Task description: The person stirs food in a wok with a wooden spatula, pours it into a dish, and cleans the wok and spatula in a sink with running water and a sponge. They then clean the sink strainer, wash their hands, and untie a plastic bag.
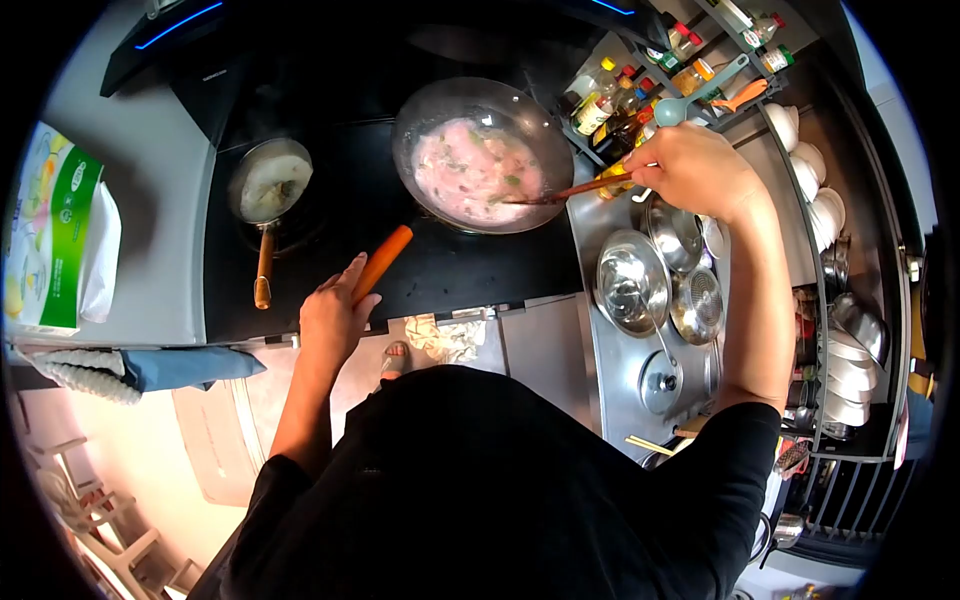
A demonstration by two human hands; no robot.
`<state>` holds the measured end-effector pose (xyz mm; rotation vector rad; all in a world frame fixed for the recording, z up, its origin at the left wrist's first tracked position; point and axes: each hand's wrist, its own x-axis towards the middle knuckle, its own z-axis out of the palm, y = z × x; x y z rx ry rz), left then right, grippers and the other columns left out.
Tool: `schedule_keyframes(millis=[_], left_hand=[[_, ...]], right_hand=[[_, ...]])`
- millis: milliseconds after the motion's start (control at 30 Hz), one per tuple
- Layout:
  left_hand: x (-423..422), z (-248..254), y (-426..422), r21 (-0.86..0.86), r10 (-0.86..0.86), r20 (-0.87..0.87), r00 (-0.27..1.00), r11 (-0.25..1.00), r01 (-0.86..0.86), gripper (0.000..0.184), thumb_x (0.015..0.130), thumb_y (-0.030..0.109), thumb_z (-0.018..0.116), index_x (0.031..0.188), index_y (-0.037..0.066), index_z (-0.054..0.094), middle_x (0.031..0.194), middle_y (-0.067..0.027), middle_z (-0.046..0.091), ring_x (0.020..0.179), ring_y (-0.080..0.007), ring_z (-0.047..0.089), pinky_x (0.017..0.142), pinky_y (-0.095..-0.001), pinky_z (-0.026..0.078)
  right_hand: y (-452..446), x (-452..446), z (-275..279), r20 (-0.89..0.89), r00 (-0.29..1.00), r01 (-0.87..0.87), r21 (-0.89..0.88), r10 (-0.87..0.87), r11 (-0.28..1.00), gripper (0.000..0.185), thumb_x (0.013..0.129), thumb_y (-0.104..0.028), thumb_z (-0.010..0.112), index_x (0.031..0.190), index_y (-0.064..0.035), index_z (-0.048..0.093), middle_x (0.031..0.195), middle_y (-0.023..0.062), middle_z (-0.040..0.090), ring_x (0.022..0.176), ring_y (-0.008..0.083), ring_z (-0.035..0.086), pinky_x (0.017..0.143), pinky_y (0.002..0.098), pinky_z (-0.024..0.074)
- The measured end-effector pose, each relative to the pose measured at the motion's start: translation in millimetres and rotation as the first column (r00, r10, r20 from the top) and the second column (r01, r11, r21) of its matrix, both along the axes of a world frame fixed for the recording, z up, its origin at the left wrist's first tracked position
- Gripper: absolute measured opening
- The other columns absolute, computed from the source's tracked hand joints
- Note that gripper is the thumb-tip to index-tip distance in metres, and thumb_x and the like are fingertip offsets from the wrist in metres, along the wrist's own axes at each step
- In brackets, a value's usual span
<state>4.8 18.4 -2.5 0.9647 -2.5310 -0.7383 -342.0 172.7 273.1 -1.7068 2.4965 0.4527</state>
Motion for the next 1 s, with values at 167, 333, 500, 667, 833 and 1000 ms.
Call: schedule_keyframes(millis=[167, 333, 500, 667, 833, 1000], left_hand=[[0, 6, 1, 0.044, 0.006, 0.015, 1.000, 0.999, -0.007, 0.065, 0.083, 0.019, 0.080, 0.144, 0.012, 0.057, 0.113, -0.0169, 0.072, 0.100, -0.0363, 0.070, 0.085, -0.0415, 0.057], [1, -6, 1, -0.046, -0.042, -0.084, 0.996, 0.998, 0.038, 0.065, 0.081, 0.020, 0.081, 0.141, 0.011, 0.059, 0.108, -0.0163, 0.073, 0.095, -0.0365, 0.070, 0.082, -0.0424, 0.057], [8, -1, 3, 0.002, 0.011, 0.013, 1.000, 1.000, -0.011, 0.066, 0.084, 0.024, 0.080, 0.144, 0.011, 0.056, 0.108, -0.0175, 0.073, 0.094, -0.0361, 0.071, 0.082, -0.0419, 0.058], [4, -3, 0, -0.008, 0.010, 0.025, 1.000, 1.000, -0.010, 0.069, 0.084, 0.025, 0.080, 0.146, 0.010, 0.054, 0.110, -0.0184, 0.073, 0.097, -0.0358, 0.071, 0.083, -0.0415, 0.058], [3, 4, 4, 0.054, 0.047, -0.039, 0.998, 0.998, -0.045, 0.070, 0.084, 0.025, 0.082, 0.145, 0.006, 0.053, 0.118, -0.0208, 0.070, 0.105, -0.0376, 0.070, 0.087, -0.0437, 0.057], [22, -12, 11, 0.378, 0.361, -0.460, 0.811, 0.906, -0.189, 0.032, 0.098, 0.018, 0.071, 0.124, 0.000, 0.066, 0.103, -0.0131, 0.072, 0.092, -0.0191, 0.070, 0.080, -0.0303, 0.055]], right_hand=[[-5, 5, -12, 0.081, 0.995, -0.063, 0.084, 0.057, 0.994, 0.018, 0.086, -0.018, 0.070, 0.100, -0.0105, 0.080, 0.096, 0.0121, 0.077, 0.099, 0.0317, 0.072, 0.089, 0.0425, 0.0556], [-13, -8, -75, 0.190, 0.977, -0.081, -0.076, 0.094, 0.994, 0.021, 0.086, -0.020, 0.073, 0.104, -0.0105, 0.080, 0.092, 0.0154, 0.076, 0.090, 0.0348, 0.073, 0.081, 0.0444, 0.0562], [-33, 7, -110, 0.114, 0.993, 0.001, -0.180, 0.019, 0.984, 0.018, 0.089, -0.022, 0.071, 0.102, -0.0127, 0.080, 0.090, 0.0168, 0.075, 0.092, 0.0367, 0.072, 0.087, 0.0457, 0.0565], [-52, 2, -128, 0.042, 0.996, 0.081, -0.233, -0.074, 0.969, 0.017, 0.091, -0.025, 0.069, 0.101, -0.0151, 0.080, 0.091, 0.0176, 0.075, 0.093, 0.0367, 0.072, 0.087, 0.0467, 0.0566], [-46, -36, -102, 0.139, 0.988, 0.107, -0.276, -0.071, 0.955, 0.021, 0.088, -0.025, 0.074, 0.106, -0.0154, 0.080, 0.096, 0.0169, 0.075, 0.096, 0.0362, 0.072, 0.089, 0.0452, 0.0561], [-15, -45, -30, 0.103, 0.992, 0.098, -0.193, -0.079, 0.976, 0.029, 0.083, -0.020, 0.074, 0.110, -0.0115, 0.078, 0.097, 0.0174, 0.076, 0.096, 0.0336, 0.073, 0.089, 0.0428, 0.0565]])
